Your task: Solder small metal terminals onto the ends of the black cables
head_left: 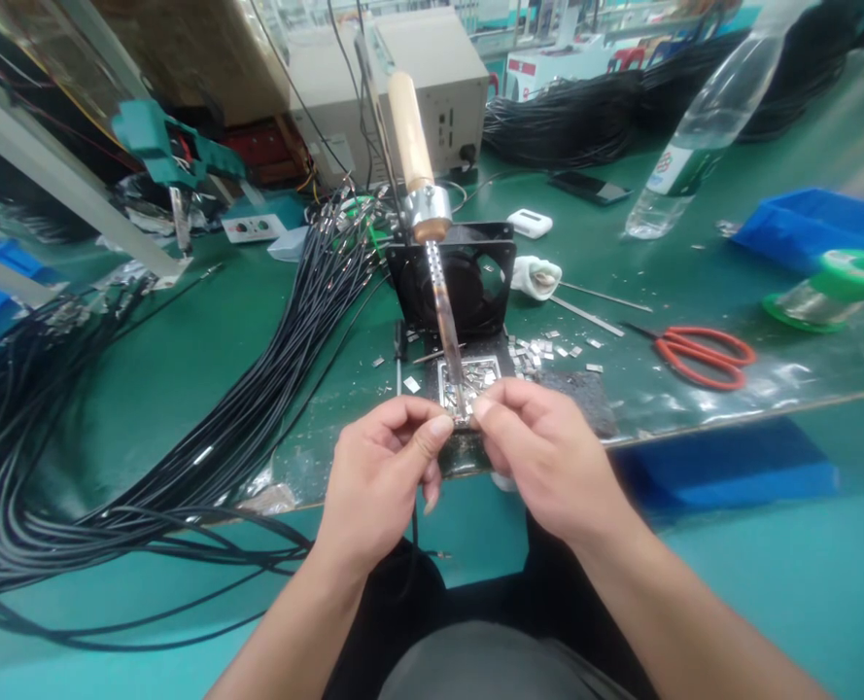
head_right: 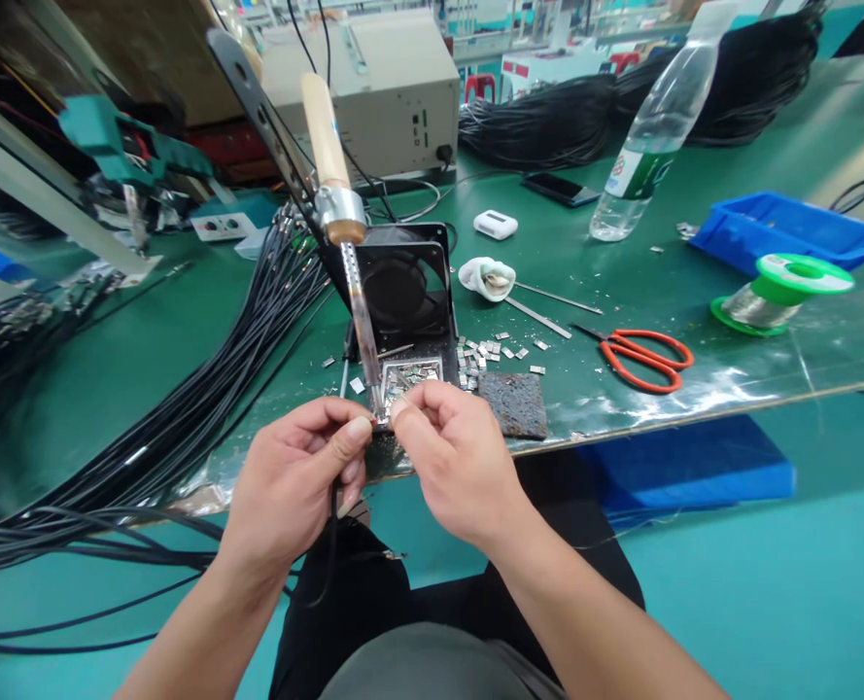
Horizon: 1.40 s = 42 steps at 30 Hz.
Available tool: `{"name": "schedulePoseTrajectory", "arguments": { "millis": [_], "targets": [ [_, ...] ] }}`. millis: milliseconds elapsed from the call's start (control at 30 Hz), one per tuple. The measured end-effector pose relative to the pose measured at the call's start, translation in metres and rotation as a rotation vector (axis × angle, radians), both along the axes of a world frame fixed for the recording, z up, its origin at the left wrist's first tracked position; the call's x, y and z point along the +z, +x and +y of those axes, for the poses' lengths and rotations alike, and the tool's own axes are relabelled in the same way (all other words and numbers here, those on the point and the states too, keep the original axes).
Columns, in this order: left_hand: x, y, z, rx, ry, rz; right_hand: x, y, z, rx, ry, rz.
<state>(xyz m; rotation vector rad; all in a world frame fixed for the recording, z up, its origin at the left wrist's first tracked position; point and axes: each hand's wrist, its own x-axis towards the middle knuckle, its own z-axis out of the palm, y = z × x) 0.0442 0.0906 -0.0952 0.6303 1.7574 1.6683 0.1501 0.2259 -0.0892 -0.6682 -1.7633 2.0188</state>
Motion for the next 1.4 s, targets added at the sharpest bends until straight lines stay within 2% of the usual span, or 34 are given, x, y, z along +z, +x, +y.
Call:
{"name": "schedulePoseTrajectory", "arguments": {
  "millis": [1167,1267,1400],
  "targets": [
    [0.002,0.001,0.0,-0.011,0.001,-0.006,0.002,0.003,-0.001,0.023,0.024,-0.021],
    [0.003,0.001,0.0,-0.006,-0.008,-0.004,0.001,0.012,-0.001,0.025,0.116,-0.061],
    [0.003,0.002,0.0,-0.012,-0.027,0.008,-0.003,0.025,0.002,-0.049,0.38,-0.081]
  ]
}}
